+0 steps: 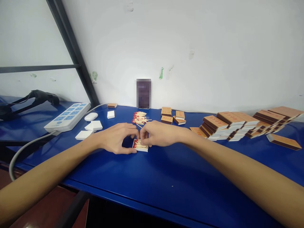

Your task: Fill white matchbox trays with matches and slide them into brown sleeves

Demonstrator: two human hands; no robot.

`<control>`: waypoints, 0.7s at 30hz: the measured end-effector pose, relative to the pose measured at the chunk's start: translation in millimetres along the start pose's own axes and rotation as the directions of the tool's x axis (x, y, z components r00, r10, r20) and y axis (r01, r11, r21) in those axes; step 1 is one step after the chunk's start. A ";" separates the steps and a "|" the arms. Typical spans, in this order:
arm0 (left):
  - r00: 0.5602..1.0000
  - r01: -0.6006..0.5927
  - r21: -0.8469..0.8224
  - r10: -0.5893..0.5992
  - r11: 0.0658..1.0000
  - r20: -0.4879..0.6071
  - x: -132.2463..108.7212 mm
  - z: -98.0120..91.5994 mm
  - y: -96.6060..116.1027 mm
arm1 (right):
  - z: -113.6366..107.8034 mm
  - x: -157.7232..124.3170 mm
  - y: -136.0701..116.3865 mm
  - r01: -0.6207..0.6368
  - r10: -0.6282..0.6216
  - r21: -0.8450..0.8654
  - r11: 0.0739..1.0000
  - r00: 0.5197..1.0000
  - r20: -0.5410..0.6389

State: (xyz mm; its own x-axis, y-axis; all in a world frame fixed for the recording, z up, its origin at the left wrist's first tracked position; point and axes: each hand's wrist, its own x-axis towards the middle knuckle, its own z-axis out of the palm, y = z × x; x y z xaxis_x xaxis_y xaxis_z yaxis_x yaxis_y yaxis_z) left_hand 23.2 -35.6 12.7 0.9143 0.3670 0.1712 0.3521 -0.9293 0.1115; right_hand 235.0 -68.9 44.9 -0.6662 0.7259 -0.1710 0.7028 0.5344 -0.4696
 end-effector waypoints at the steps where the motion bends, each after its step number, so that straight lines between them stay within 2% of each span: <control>1: 1.000 -0.001 -0.014 0.001 1.000 -0.011 0.0 0.1 0.1 | -0.2 0.2 0.6 0.003 -0.003 -0.004 1.000 1.000 -0.004; 8: 0.999 -0.013 -0.087 0.010 0.996 -0.036 0.0 -0.4 1.7 | -2.1 -2.0 -0.4 -0.044 0.045 -0.024 0.999 0.998 0.047; 15: 0.998 -0.057 -0.163 0.057 0.985 -0.004 0.7 -1.8 1.2 | 0.0 -0.1 2.4 -0.007 0.005 -0.062 0.998 1.000 -0.031; 21: 0.998 -0.069 -0.175 0.070 0.982 -0.003 0.9 -2.1 2.4 | -0.4 -1.8 0.7 0.015 -0.014 -0.075 0.997 1.000 0.023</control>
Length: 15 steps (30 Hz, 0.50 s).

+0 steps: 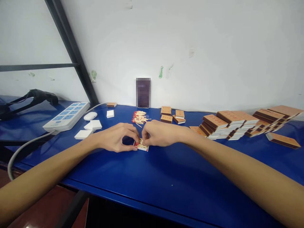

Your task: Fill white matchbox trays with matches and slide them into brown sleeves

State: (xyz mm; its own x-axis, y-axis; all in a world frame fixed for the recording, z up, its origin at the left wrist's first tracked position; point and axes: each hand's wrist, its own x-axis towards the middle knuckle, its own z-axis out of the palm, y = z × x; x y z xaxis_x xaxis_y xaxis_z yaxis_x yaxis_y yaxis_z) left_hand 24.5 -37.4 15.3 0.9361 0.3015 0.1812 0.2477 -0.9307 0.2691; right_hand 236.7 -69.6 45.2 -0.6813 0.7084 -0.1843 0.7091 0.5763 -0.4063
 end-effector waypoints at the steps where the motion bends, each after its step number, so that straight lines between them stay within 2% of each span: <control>1: 1.000 0.000 0.001 0.000 1.000 -0.002 0.0 0.2 0.0 | -0.7 -0.4 -0.7 -0.007 0.007 -0.005 1.000 1.000 0.004; 11: 1.000 -0.010 -0.022 0.010 1.000 0.007 0.1 2.0 -2.6 | -16.4 -8.9 0.7 -0.002 -0.005 0.061 0.998 0.993 0.115; 15: 1.000 -0.015 -0.020 0.016 1.000 0.013 0.1 0.6 -1.6 | -19.8 -15.2 -2.6 -0.051 0.054 -0.032 0.998 0.994 0.097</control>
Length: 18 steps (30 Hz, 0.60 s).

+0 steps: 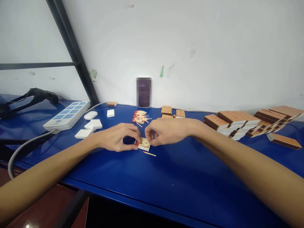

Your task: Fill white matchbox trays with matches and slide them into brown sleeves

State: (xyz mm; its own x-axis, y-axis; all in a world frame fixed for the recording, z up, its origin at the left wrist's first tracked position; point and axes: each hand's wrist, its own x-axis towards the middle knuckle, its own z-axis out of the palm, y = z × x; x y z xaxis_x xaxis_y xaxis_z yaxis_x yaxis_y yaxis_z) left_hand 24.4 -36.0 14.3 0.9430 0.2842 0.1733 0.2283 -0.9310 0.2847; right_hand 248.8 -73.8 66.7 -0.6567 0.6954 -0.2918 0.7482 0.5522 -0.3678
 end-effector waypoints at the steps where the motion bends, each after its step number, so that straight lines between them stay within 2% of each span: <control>1: 1.000 0.000 0.004 0.000 1.000 0.001 0.1 -0.2 0.2 | -0.1 -1.4 -1.1 -0.029 0.029 -0.035 0.999 1.000 -0.001; 4: 1.000 0.017 0.026 -0.017 1.000 0.000 0.7 -0.2 0.3 | 1.3 -3.2 -4.0 -0.090 0.093 -0.087 0.992 0.995 0.040; 11: 0.992 0.119 0.067 -0.116 0.991 -0.046 2.4 0.5 -1.9 | 14.3 5.7 -5.8 -0.061 0.060 0.005 0.998 0.985 0.163; 15: 0.974 0.192 -0.017 -0.192 0.981 -0.120 2.7 2.2 -5.9 | 18.1 7.6 -9.1 -0.019 0.018 0.009 1.000 0.988 0.156; 18: 0.965 0.215 -0.041 -0.218 0.976 -0.145 2.5 3.2 -8.6 | 13.1 5.6 -9.2 -0.020 0.021 -0.026 0.999 0.997 0.068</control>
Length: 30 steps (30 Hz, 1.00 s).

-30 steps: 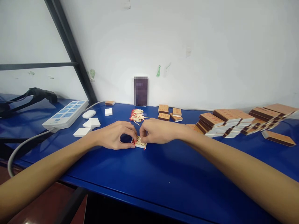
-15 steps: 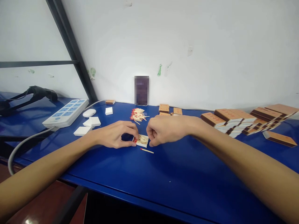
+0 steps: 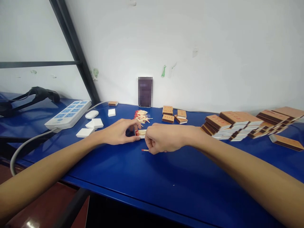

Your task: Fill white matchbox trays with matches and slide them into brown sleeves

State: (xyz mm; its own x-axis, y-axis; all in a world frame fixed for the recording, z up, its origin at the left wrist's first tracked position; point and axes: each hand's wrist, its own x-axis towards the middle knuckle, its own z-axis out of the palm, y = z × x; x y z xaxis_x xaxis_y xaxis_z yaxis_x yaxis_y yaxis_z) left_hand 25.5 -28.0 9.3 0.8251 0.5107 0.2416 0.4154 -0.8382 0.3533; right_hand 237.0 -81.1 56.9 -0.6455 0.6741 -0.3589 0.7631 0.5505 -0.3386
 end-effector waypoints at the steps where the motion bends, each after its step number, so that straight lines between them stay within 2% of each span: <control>1: 1.000 -0.004 0.013 0.004 1.000 -0.001 0.0 0.3 -0.6 | -2.4 -0.6 1.3 -0.009 0.009 -0.007 1.000 0.998 -0.058; 4: 0.999 -0.036 0.041 0.036 0.999 0.009 -0.1 1.5 -1.4 | -7.3 0.5 7.6 -0.032 0.026 -0.024 0.999 0.973 -0.229; 6: 0.998 -0.063 0.040 0.062 0.997 0.016 0.0 2.8 -1.5 | -6.9 3.8 10.6 -0.036 0.023 -0.044 0.998 0.960 -0.278; 12: 0.994 -0.108 0.036 0.109 0.993 -0.006 1.1 3.9 -1.8 | 0.7 11.4 8.1 0.001 -0.013 -0.058 0.998 0.978 -0.210; 18: 0.994 -0.107 0.001 0.107 0.994 -0.005 1.6 1.8 -3.3 | 3.3 10.3 14.7 -0.011 -0.012 -0.065 0.998 0.938 -0.346; 23: 0.998 -0.068 -0.012 0.068 0.998 0.004 0.2 0.6 -5.3 | 8.6 16.9 19.3 -0.030 0.009 -0.075 0.997 0.963 -0.268; 30: 0.985 -0.094 0.064 0.102 0.994 -0.137 -2.2 -3.3 -7.6 | 1.5 14.9 20.0 -0.095 0.069 -0.094 0.991 0.967 -0.244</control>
State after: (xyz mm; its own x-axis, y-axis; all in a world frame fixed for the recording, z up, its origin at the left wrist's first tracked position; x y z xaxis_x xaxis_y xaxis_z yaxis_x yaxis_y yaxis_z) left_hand 19.2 -22.1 9.0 0.8028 0.4442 0.3978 0.3600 -0.8929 0.2706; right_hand 242.6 -60.7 43.4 -0.5640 0.8103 -0.1589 0.8204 0.5279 -0.2197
